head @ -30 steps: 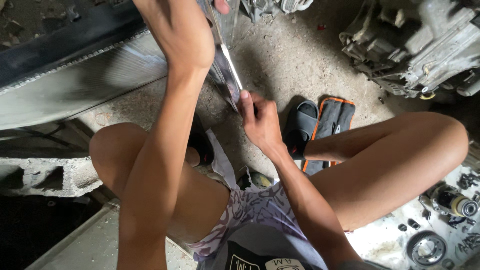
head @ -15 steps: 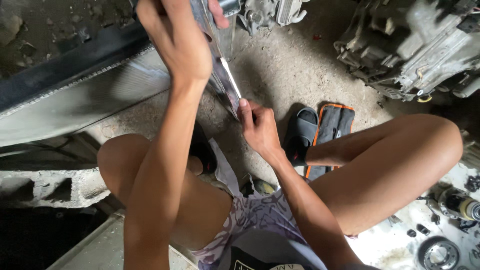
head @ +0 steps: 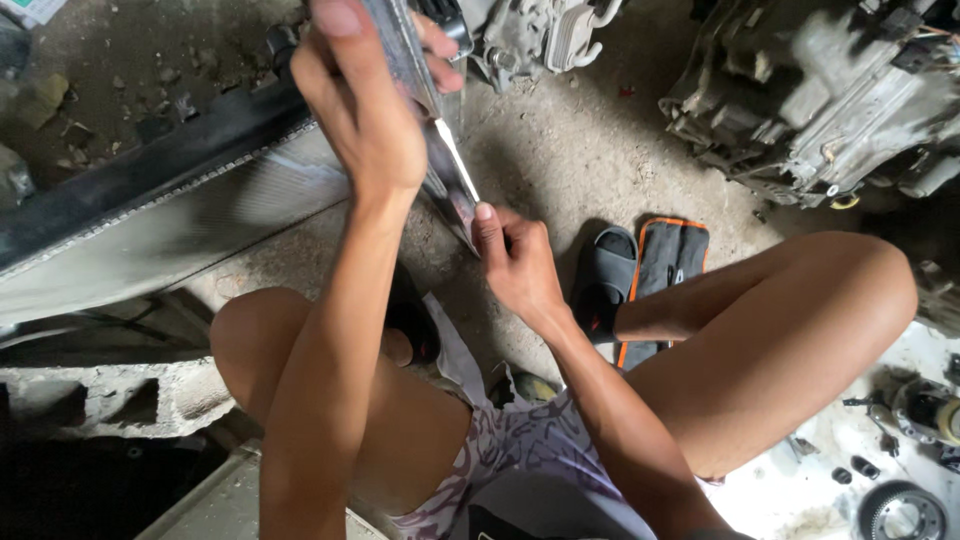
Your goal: The person sits on the floor and uses a screwdriver to scrape and pry at the edge of a long, rectangular metal part. They repeatedly work along the seam, occasionally repositioning the part and adjusting their grip.
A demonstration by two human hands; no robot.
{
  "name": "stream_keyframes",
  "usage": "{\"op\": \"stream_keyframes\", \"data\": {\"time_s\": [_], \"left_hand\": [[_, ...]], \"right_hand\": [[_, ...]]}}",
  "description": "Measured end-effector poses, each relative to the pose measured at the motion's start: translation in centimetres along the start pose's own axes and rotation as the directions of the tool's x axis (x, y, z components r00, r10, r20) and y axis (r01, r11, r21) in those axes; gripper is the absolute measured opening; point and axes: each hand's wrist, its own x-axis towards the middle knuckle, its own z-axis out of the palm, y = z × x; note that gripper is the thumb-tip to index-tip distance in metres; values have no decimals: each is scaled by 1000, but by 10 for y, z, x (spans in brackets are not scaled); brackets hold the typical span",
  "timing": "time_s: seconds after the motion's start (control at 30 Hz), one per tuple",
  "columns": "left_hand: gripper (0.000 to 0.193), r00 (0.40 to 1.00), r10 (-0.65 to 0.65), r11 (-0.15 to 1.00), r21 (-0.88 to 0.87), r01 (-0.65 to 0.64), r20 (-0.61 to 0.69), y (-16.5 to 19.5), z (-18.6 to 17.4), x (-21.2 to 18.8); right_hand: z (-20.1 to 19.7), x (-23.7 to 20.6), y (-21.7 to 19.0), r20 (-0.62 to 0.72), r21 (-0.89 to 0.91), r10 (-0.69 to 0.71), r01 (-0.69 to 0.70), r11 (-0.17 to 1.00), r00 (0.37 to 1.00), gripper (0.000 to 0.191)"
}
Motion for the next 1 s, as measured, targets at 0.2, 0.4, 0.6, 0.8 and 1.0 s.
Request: {"op": "stream_keyframes", "data": {"time_s": [0.2, 0.4, 0.6, 0.8, 1.0], "left_hand": [[74, 1000, 7, 999, 45, -8, 13, -1, 5, -5], [78, 999, -52, 997, 49, 53, -17, 1, 7, -8], [75, 998, -56, 998, 36, 57, -26, -4, 5, -5], [74, 996, -76, 995, 68, 80, -56, -4, 3, -5], [70, 996, -74, 996, 40, 76, -50, -2, 7, -10]], "right_hand": [[-10, 15, -34, 23, 90, -43, 40, 995, 999, 47], [-21, 30, -66, -14, 120, -221, 221, 968, 975, 48], [-10, 13, -49, -27, 38, -45, 46, 998, 999, 47], [-8, 17, -56, -88, -124, -117, 105, 987, 989, 43], [-3, 25, -69, -156, -109, -185, 169, 979, 970, 38]]}}
